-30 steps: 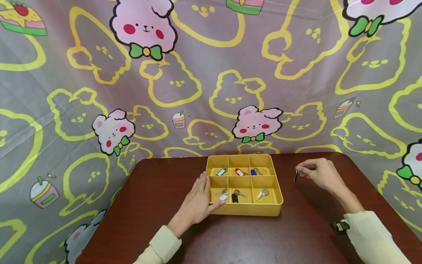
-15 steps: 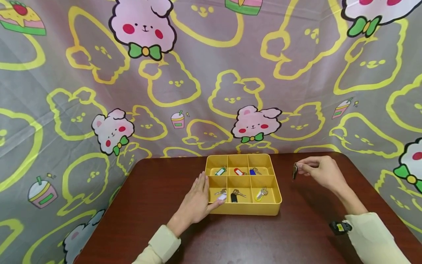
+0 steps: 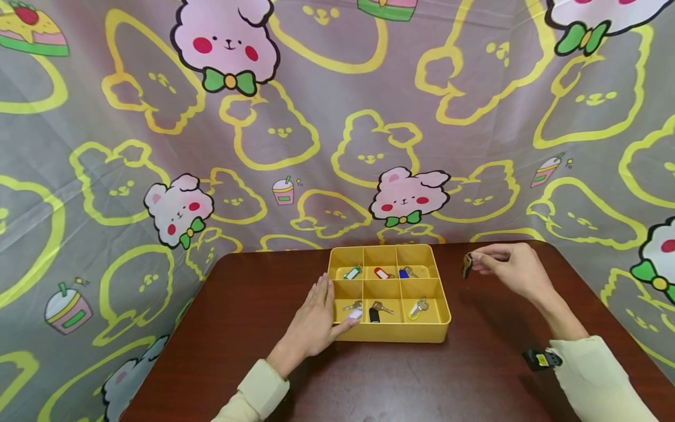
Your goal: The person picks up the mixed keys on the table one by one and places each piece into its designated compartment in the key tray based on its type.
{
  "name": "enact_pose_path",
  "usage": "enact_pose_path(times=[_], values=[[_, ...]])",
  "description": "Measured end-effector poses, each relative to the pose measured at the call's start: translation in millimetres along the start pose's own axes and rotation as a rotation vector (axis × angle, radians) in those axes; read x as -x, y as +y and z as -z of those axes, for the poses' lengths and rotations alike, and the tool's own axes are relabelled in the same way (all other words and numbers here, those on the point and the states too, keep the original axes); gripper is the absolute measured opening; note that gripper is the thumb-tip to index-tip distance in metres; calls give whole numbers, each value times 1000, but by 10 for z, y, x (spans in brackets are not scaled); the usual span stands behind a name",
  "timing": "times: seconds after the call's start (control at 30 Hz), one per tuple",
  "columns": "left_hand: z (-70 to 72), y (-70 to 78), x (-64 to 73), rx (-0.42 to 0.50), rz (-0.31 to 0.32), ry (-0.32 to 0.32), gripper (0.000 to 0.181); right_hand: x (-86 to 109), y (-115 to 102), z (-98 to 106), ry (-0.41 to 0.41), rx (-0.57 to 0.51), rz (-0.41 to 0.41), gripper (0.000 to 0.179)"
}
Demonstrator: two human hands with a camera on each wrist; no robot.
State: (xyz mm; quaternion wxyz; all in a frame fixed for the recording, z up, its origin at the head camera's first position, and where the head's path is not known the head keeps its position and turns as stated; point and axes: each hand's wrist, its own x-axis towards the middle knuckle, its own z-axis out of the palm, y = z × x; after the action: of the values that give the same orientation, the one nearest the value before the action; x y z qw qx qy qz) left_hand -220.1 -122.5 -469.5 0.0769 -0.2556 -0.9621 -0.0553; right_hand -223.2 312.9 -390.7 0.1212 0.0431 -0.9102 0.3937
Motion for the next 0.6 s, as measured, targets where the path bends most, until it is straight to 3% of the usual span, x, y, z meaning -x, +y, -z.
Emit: enact_pose_path(times=[0.6], values=[[-6, -11, -2, 0, 4, -8, 105, -1, -258, -48, -33, -78, 28, 29]])
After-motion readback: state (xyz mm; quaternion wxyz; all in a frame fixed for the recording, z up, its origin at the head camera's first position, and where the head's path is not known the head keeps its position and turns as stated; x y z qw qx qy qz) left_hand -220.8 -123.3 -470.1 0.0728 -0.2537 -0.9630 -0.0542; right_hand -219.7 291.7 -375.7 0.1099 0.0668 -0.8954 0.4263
